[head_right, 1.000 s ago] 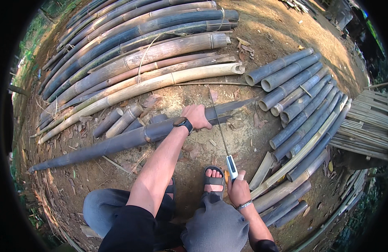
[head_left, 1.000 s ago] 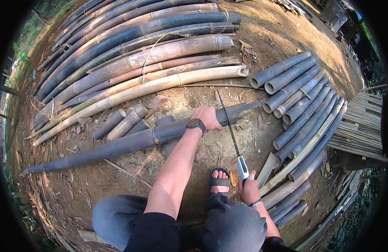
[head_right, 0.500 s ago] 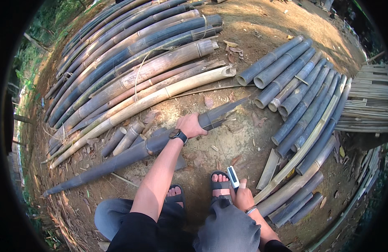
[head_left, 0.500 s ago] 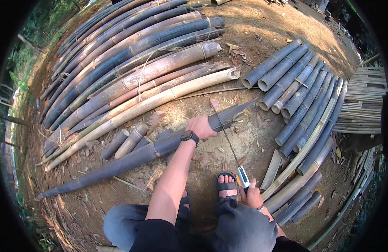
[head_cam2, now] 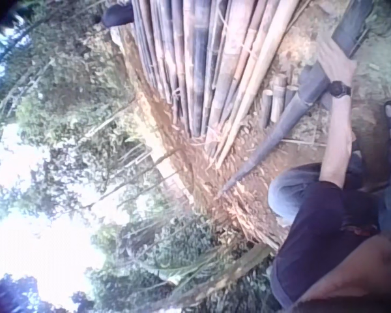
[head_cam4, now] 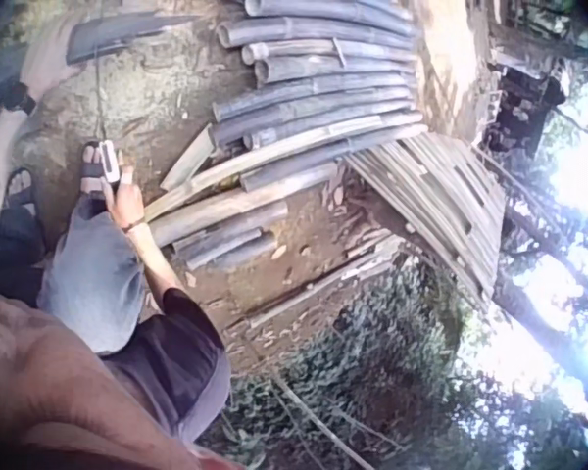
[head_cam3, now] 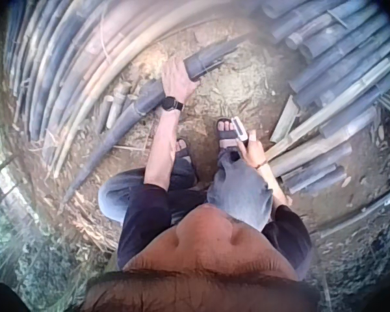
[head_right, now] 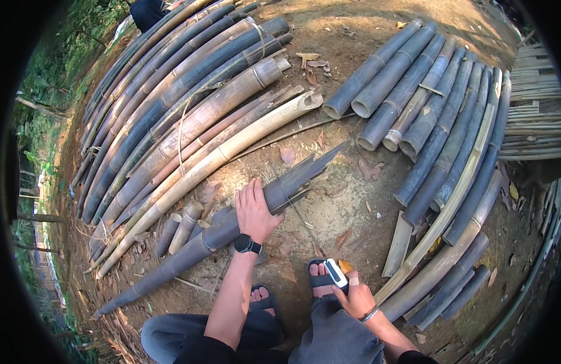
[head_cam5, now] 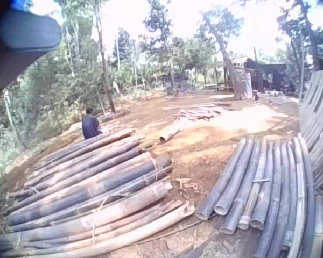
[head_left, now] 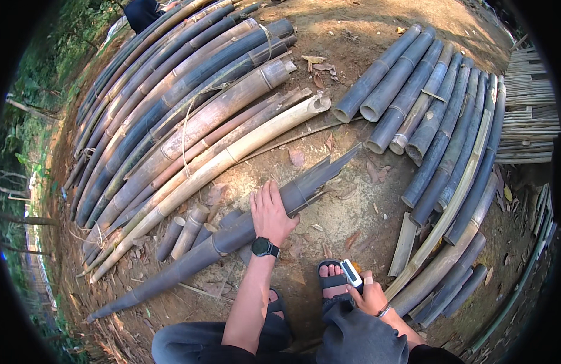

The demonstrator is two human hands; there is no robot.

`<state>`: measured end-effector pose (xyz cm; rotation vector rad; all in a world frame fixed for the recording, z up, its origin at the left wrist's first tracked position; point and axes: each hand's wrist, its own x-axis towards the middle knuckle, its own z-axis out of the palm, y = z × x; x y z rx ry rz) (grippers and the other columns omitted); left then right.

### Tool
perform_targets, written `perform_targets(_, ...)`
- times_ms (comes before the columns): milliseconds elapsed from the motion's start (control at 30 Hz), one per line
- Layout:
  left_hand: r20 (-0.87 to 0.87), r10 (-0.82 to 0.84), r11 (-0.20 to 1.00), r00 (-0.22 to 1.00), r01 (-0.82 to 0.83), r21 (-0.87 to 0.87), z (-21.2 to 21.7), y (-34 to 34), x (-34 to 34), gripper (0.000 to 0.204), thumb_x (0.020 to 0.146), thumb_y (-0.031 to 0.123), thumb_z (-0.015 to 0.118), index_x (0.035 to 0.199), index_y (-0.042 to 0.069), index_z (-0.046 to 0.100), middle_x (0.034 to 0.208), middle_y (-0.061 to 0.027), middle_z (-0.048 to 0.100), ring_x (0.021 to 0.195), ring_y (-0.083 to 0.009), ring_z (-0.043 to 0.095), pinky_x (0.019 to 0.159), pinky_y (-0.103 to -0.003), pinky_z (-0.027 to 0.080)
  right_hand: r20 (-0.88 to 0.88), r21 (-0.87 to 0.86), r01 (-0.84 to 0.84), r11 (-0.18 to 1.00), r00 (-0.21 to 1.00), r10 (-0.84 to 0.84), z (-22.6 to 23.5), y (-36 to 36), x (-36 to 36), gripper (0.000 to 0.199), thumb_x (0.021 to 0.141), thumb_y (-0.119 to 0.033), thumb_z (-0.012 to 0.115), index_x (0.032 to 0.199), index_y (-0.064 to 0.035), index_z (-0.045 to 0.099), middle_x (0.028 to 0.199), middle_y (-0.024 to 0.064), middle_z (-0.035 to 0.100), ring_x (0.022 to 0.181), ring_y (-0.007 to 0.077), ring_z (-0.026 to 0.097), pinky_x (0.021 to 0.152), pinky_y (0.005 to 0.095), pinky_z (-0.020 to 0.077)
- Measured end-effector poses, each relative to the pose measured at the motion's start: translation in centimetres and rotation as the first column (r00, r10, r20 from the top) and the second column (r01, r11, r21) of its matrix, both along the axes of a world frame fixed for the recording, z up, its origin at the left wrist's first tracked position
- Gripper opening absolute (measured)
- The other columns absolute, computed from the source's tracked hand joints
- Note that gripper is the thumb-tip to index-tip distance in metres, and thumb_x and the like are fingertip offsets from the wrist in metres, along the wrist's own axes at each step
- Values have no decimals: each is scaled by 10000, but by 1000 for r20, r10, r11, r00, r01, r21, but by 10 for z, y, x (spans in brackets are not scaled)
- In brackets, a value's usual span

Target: The person saws through a bamboo stalk held across their lap, eventually cutting off a small segment.

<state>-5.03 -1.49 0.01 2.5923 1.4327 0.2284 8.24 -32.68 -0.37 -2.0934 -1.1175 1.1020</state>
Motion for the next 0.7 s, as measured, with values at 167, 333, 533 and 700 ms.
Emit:
perform_targets(167,-26,56,997,998,-54,60,-12,-5,0,964,612,368,874,1388,-1,436,1327,-173,544,1276,-317,496,1177,-500,271,86,75,-17,997,996,10,-9,-4,-5,465,911,-268,691,1192,-5,430,834,310,655,753,509,649,644,556,523)
perform_targets(333,-29,50,999,998,-50,9,-15,0,7,833,602,326,876,1275,3,505,1235,-173,604,1197,-321,565,1076,-438,407,154,53,-42,998,988,34,0,-1,-10,469,909,-250,690,1206,-5,422,870,316,653,740,507,648,624,557,524)
perform_targets(533,-43,25,989,999,-31,-146,-8,17,7,628,595,290,875,1083,8,597,1052,-179,685,985,-345,676,867,-426,543,130,18,-113,993,985,110,63,19,-5,479,922,-266,682,1185,28,410,747,316,636,719,511,646,627,556,519)
perform_targets(700,-85,-10,950,996,-17,-312,15,13,1,565,607,339,868,1017,15,653,957,-199,722,893,-360,710,807,-442,569,53,-21,-182,983,982,183,131,29,-4,456,933,-231,650,1170,54,384,700,316,621,714,515,646,621,552,511)
